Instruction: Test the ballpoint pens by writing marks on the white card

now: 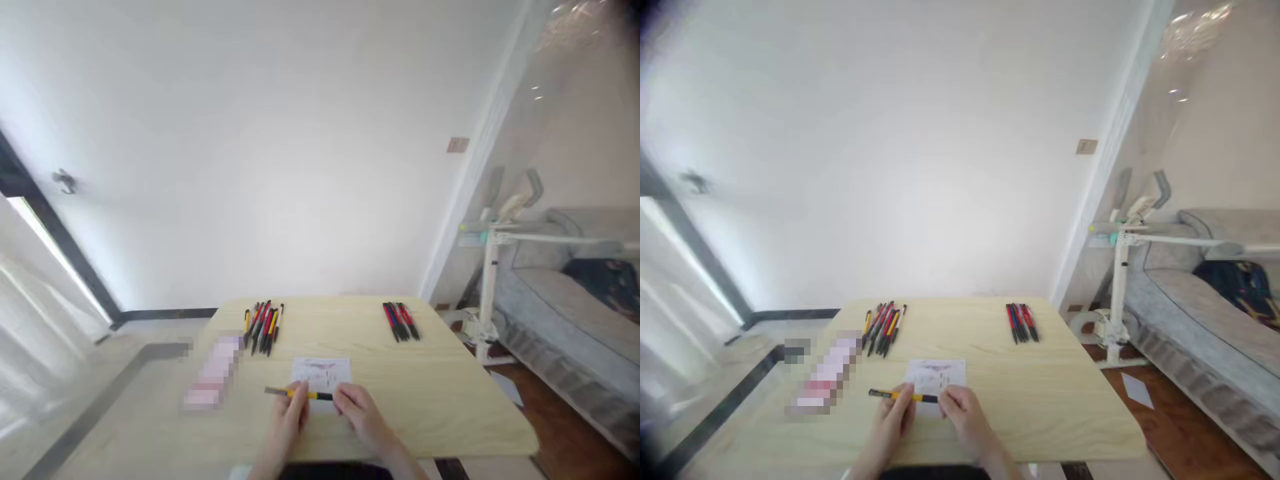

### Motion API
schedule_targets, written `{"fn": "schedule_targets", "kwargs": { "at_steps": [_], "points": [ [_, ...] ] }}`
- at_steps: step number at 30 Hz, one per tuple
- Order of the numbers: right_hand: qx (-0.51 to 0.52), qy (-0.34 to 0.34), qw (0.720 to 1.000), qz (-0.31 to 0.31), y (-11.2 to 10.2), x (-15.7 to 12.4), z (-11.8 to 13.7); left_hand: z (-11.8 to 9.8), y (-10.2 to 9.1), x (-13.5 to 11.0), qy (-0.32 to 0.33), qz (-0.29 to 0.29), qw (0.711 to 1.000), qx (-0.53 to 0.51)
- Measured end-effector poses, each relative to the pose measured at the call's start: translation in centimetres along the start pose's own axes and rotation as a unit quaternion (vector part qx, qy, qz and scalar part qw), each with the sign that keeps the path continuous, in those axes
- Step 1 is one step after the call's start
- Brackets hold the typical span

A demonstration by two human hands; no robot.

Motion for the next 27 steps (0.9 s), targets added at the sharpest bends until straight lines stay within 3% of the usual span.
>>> {"fn": "schedule_targets", "kwargs": {
  "at_steps": [4,7,12,17,20,23,27],
  "points": [
    [0.045,0.004,0.997,-0.063,0.3,0.2,-0.7,-1.1,0.7,0.0,0.031,0.011,0.998,-0.050],
    [0.055,0.002,0.995,-0.086,0.5,0.1,-0.9,-1.9,0.6,-0.3,0.019,0.038,0.989,-0.140],
    [0.001,-0.033,0.994,-0.105,0.8,-0.3,-1.2,-3.5,0.2,-1.0,-0.034,0.083,0.943,-0.320],
    [-0.034,-0.042,0.994,-0.097,1.4,-0.5,-1.4,-4.7,0.4,-1.1,-0.025,0.081,0.896,-0.437],
    [-0.066,-0.051,0.994,-0.068,1.8,-0.5,-0.8,-4.6,1.0,-0.6,-0.048,0.118,0.869,-0.477],
    [-0.079,-0.069,0.990,-0.090,1.8,-0.6,-0.3,-4.3,1.6,0.3,-0.081,0.166,0.848,-0.498],
    [-0.105,-0.086,0.984,-0.113,1.4,-0.7,-0.2,-4.0,1.7,1.3,-0.105,0.171,0.831,-0.519]
  ]
}}
Point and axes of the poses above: each hand's wrist, its own x-axis towards the middle knuckle, its own y-axis out of the palm, z = x × y, the point moved 1 cm from there along x, towards the middle knuckle, and after that the axes turned 9 degrees about -y, right-handed, at the moved point
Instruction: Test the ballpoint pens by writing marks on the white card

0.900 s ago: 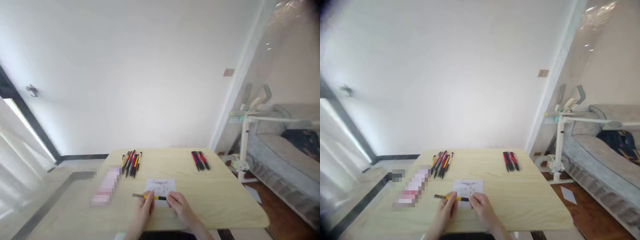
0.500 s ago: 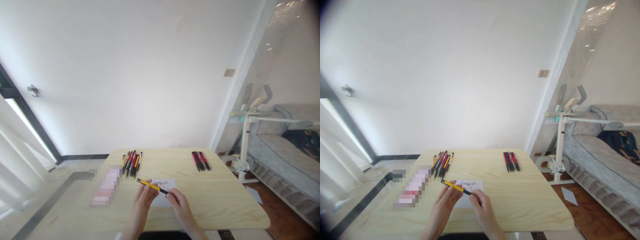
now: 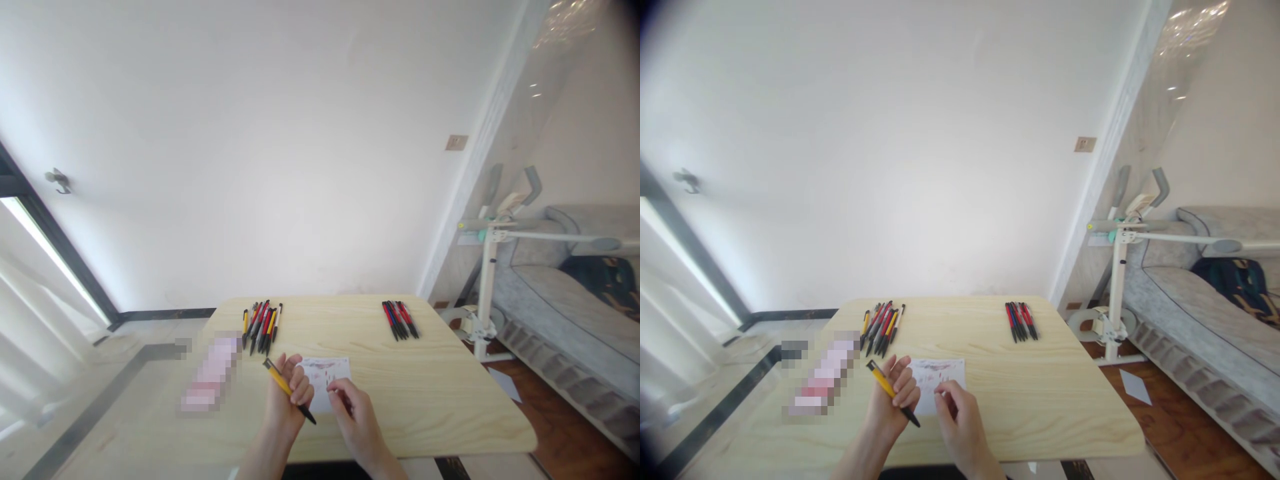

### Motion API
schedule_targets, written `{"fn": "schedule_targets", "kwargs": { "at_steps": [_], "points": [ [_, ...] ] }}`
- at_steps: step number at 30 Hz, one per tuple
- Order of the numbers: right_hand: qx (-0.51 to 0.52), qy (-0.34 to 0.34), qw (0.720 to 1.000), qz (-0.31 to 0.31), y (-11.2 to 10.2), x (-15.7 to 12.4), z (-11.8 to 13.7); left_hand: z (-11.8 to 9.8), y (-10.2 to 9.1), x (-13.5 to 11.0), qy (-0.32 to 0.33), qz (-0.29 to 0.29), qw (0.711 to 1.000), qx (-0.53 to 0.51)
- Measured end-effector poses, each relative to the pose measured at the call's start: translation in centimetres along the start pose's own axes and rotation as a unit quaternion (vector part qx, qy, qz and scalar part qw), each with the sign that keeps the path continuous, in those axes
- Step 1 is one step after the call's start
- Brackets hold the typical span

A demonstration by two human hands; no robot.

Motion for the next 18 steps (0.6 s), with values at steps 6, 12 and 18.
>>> {"fn": "schedule_targets", "kwargs": {
  "at_steps": [6,12,18],
  "points": [
    [0.003,-0.039,0.999,-0.026,-0.1,1.0,1.0,0.6,-0.4,0.0,-0.061,-0.037,0.997,-0.005],
    [-0.022,-0.109,0.994,0.008,0.1,2.9,3.6,1.8,-0.4,0.1,-0.086,-0.087,0.991,0.044],
    [-0.048,-0.115,0.992,0.014,0.7,3.7,5.1,2.6,-0.7,0.0,-0.061,-0.168,0.977,0.113]
  ]
}}
Point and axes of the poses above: each hand's wrist, its own x-axis towards the middle knuckle, its own y-axis out of the palm, z = x × y, the point moved 1 cm from there along x, towards the middle knuckle, and after that the axes turned 9 degrees about -y, right-handed, at the moved point
